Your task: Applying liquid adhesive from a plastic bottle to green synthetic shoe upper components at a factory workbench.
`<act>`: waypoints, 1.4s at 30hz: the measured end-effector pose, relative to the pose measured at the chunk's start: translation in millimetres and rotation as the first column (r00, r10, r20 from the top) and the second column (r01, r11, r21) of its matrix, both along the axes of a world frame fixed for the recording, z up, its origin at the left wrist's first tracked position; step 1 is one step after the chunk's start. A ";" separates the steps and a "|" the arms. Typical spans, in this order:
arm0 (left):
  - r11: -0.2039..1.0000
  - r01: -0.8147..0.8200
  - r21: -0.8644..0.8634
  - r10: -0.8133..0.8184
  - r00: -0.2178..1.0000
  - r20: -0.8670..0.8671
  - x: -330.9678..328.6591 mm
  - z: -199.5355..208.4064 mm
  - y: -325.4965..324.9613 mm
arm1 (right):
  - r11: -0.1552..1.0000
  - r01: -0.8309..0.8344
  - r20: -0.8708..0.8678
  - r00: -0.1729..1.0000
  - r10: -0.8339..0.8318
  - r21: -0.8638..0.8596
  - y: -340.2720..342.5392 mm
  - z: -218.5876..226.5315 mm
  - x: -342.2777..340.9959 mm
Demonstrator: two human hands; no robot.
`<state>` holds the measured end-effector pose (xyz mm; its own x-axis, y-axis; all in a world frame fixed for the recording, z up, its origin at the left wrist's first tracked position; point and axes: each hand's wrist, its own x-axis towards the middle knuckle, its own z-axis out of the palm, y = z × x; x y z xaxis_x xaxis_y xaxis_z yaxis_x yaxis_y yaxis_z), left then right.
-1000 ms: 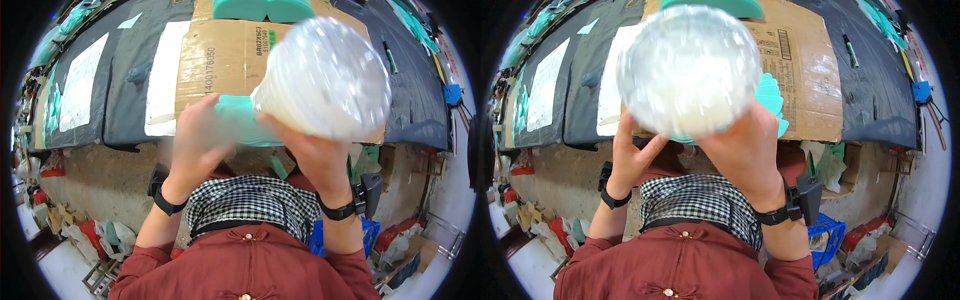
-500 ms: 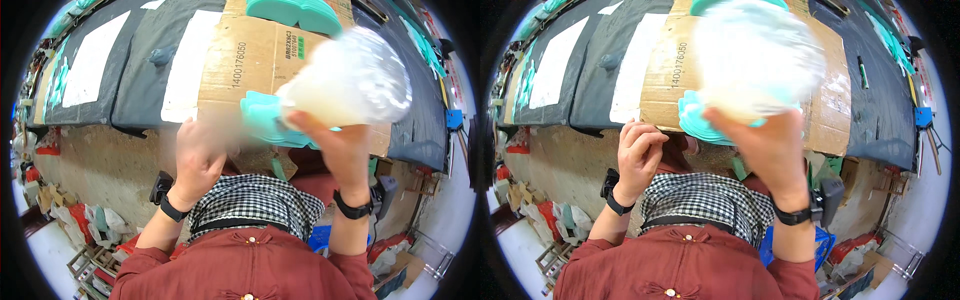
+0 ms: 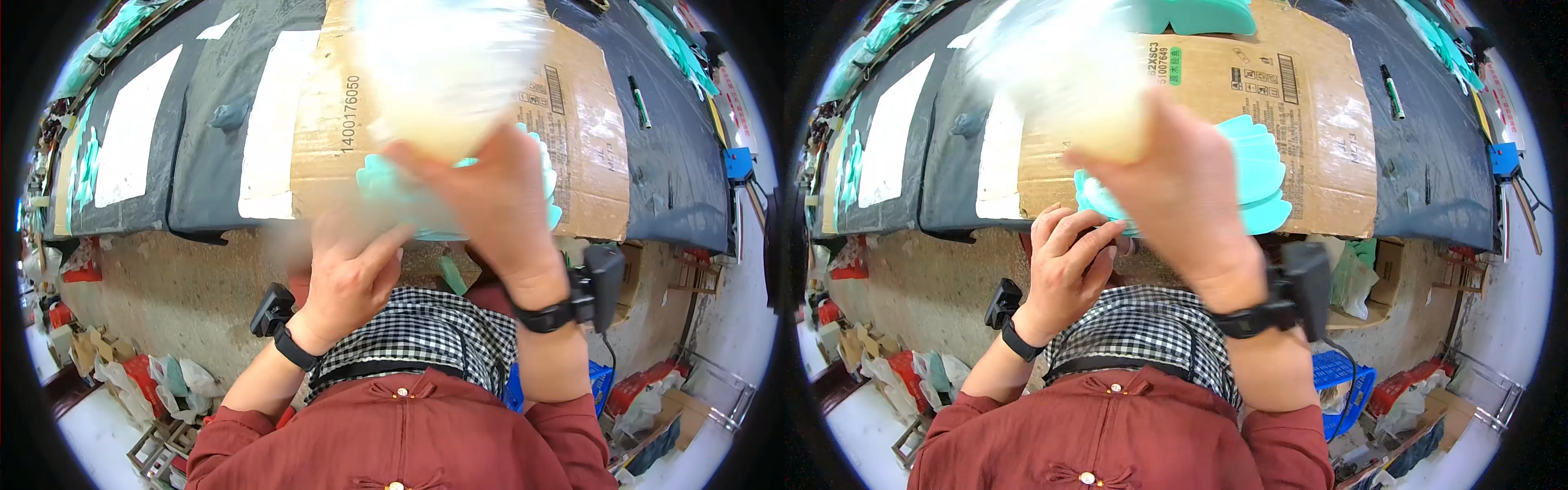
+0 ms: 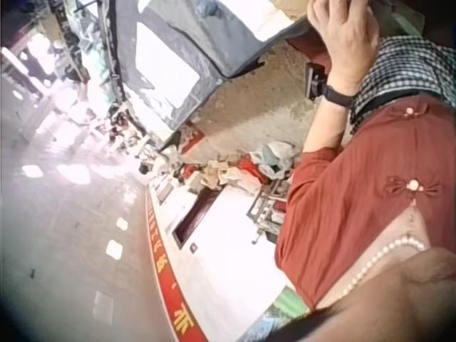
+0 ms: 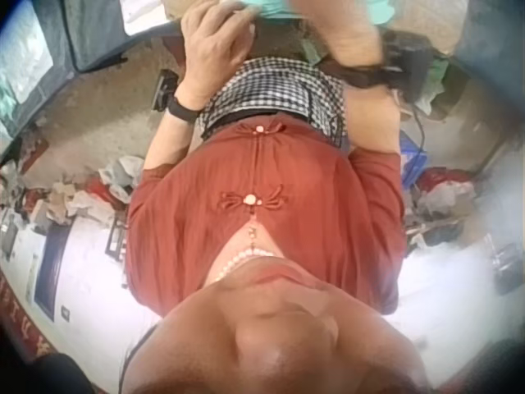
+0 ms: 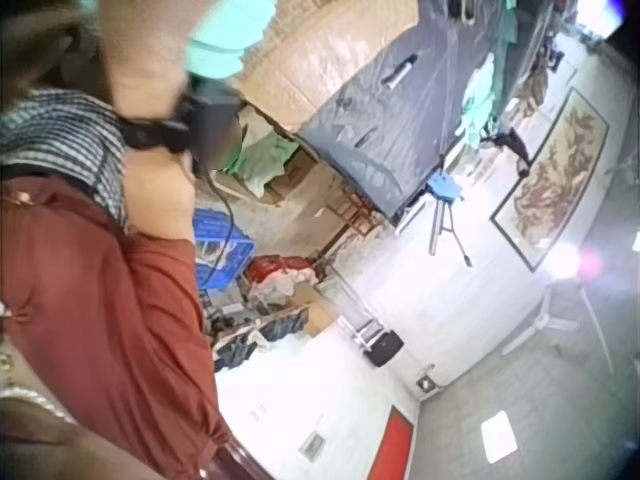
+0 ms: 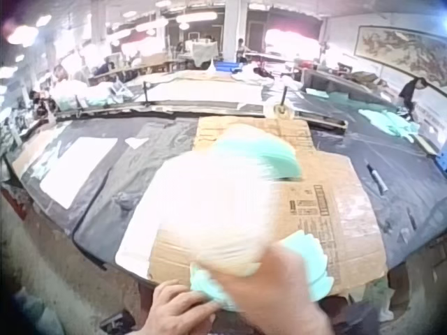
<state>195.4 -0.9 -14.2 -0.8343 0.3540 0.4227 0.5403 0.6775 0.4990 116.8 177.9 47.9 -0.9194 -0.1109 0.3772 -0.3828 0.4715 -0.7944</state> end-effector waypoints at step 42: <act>0.988 0.022 -0.151 -0.005 0.994 0.112 -29.8 18.1 17.7 | 0.949 0.295 -0.189 0.944 -0.271 0.115 103.6 -1.3 64.8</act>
<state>165.6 16.8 4.0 -0.8679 0.4182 0.2681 0.4966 0.7433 0.4483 181.5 281.5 46.6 -0.8449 0.0819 0.5287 -0.3398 0.6812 -0.6485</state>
